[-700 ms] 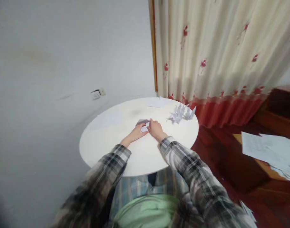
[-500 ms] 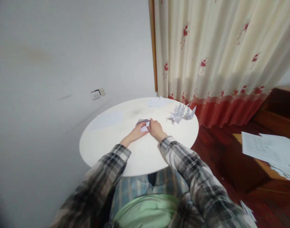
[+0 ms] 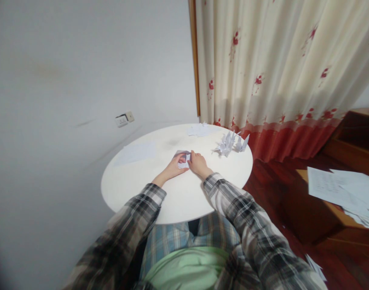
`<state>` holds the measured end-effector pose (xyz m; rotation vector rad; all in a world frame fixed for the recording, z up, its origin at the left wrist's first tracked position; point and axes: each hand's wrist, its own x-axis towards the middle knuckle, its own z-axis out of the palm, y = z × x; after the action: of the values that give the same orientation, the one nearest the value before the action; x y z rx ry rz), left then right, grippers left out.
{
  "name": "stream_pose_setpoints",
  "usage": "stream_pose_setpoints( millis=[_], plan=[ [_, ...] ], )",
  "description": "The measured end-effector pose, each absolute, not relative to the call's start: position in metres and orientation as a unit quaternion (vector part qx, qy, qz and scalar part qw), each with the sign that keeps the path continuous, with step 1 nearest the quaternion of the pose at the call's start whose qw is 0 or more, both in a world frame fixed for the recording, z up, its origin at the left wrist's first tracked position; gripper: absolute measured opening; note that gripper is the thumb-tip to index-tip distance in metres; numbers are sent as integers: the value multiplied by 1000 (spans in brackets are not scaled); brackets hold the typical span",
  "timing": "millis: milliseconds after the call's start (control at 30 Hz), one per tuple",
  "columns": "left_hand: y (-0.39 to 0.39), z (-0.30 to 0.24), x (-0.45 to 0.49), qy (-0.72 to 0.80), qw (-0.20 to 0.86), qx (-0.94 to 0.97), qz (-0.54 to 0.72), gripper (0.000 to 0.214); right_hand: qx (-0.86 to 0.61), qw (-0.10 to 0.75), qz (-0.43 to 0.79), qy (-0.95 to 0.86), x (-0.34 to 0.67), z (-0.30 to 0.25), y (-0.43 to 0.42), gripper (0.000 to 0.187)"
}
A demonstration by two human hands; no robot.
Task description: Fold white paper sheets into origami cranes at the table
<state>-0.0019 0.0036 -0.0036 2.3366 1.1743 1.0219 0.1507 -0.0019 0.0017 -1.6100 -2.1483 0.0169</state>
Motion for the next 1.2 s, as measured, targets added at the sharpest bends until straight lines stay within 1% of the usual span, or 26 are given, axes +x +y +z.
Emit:
stream_pose_setpoints(
  millis=[300,467,733,967,1200],
  plan=[
    [2,-3,-1,409,182,819,359,69,-591,217,11,-777,150,2,-2,51],
    [-2,0,1,393,218,814,368,68,-588,225,14,-777,150,2,-2,52],
    [-4,2,3,357,238,827,364,56,-585,235,17,-776,151,0,0,50],
    [-8,7,4,344,241,840,342,39,-592,227,27,-773,151,3,-2,47],
    [-6,6,3,360,253,833,336,37,-593,225,23,-773,151,4,-3,46]
  ],
)
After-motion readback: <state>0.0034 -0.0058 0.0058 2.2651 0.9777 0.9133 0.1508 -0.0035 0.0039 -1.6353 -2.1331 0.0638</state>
